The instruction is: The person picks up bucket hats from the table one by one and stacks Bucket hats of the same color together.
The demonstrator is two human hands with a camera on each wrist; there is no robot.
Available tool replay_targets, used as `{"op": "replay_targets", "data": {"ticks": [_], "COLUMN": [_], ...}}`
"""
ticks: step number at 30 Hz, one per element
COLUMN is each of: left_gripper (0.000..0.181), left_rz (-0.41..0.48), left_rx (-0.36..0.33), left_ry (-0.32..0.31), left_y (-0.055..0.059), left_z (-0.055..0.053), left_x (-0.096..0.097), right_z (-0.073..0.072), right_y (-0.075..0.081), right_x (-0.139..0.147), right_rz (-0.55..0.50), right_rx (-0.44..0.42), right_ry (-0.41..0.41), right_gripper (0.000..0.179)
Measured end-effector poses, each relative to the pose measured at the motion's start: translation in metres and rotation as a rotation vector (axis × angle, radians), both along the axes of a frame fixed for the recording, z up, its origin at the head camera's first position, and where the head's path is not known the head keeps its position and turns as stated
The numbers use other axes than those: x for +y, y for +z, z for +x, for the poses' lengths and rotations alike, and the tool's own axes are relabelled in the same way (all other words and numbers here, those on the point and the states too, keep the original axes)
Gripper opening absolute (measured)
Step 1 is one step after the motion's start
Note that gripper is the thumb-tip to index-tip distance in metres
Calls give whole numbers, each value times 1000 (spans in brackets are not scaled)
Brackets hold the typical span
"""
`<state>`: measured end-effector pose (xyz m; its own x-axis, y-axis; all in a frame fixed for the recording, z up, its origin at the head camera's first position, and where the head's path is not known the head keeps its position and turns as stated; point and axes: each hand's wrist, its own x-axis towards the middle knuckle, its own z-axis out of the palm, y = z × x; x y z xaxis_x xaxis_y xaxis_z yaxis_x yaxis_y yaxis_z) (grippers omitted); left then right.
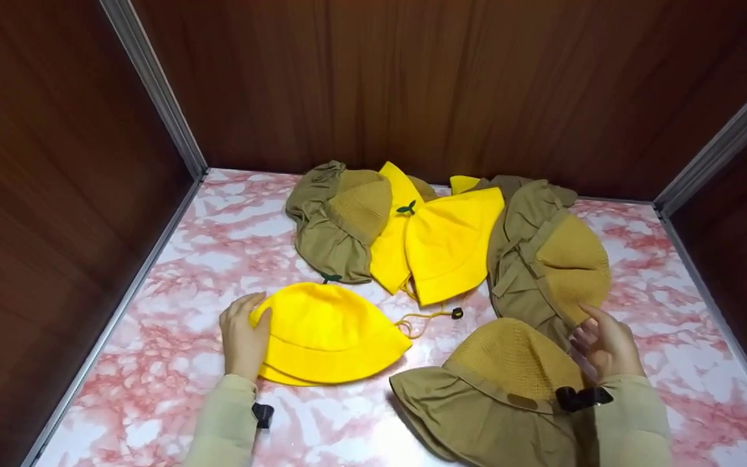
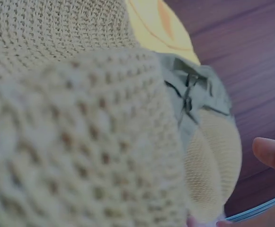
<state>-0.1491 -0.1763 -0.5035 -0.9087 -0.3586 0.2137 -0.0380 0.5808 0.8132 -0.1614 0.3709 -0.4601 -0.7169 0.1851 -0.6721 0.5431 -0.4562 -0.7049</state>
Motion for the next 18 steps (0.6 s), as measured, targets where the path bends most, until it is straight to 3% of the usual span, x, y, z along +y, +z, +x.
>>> {"op": "replay_targets", "data": {"ticks": [3, 6, 14, 18], "left_gripper": [31, 31, 34, 34], "left_rz": [19, 70, 182, 238], "left_rx": [36, 59, 75, 59], "left_ry": [-25, -50, -177, -255], "left_y": [7, 14, 28, 32], "left_z": [0, 2, 9, 16], "left_x": [13, 25, 54, 69], "right_z": [1, -1, -2, -3], "right_y": [-5, -7, -20, -24], "right_x": [3, 3, 5, 2], "right_rz": [-98, -233, -554, -519], "right_rx": [-2, 31, 47, 79], "right_ry": [1, -69, -240, -242], "right_gripper": [24, 14, 20, 18]}}
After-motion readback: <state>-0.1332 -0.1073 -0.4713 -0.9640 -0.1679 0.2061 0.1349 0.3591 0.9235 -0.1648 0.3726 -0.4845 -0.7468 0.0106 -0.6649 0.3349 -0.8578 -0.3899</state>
